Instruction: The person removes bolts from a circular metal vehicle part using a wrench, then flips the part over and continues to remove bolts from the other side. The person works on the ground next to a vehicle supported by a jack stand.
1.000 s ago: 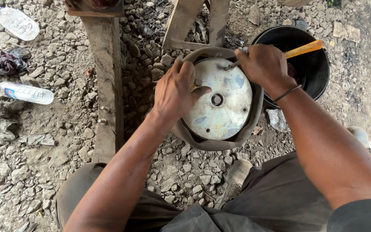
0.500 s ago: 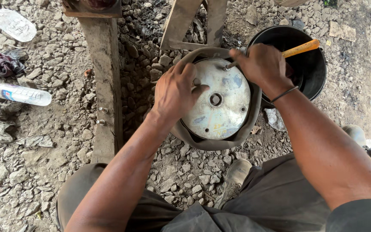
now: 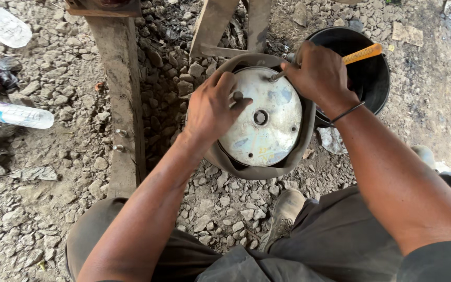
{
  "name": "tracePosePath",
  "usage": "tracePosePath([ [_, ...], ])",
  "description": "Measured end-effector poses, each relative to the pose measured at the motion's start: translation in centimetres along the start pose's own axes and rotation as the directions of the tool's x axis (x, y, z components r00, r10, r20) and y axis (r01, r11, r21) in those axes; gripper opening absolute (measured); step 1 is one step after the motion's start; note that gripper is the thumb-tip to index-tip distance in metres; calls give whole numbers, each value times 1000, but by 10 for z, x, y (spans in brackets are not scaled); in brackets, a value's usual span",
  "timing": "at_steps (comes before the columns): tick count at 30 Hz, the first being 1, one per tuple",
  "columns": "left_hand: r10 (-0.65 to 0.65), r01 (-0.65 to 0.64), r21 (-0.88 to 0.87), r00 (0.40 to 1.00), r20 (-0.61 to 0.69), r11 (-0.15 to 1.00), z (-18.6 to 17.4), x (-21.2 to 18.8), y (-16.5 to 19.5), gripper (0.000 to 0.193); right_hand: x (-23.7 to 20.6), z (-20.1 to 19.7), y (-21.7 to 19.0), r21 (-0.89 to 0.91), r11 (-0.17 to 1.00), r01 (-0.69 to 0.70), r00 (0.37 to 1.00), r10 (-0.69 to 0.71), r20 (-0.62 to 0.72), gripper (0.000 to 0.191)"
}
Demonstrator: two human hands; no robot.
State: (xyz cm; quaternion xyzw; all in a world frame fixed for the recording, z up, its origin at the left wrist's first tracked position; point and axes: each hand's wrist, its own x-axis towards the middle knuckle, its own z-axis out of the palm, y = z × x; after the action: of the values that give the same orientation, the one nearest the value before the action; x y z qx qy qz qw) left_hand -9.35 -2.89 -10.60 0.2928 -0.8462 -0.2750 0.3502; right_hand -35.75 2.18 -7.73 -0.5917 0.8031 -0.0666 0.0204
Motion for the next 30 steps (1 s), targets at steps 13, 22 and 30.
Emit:
tracePosePath([
  [13,190,-190,-168,982,-16,967,2,-5,-14,13,3,6,-4,70,961,-269,959,260,117,60],
  [22,57,-38,-227,995,78,973,29,-15,-33,27,-34,-93,72,341,913,-223,926,89,368,34],
  [30,33,-19,-199,997,68,980,45,-16,-35,27,-151,-85,160,331,782,-528,772,280,570,30],
])
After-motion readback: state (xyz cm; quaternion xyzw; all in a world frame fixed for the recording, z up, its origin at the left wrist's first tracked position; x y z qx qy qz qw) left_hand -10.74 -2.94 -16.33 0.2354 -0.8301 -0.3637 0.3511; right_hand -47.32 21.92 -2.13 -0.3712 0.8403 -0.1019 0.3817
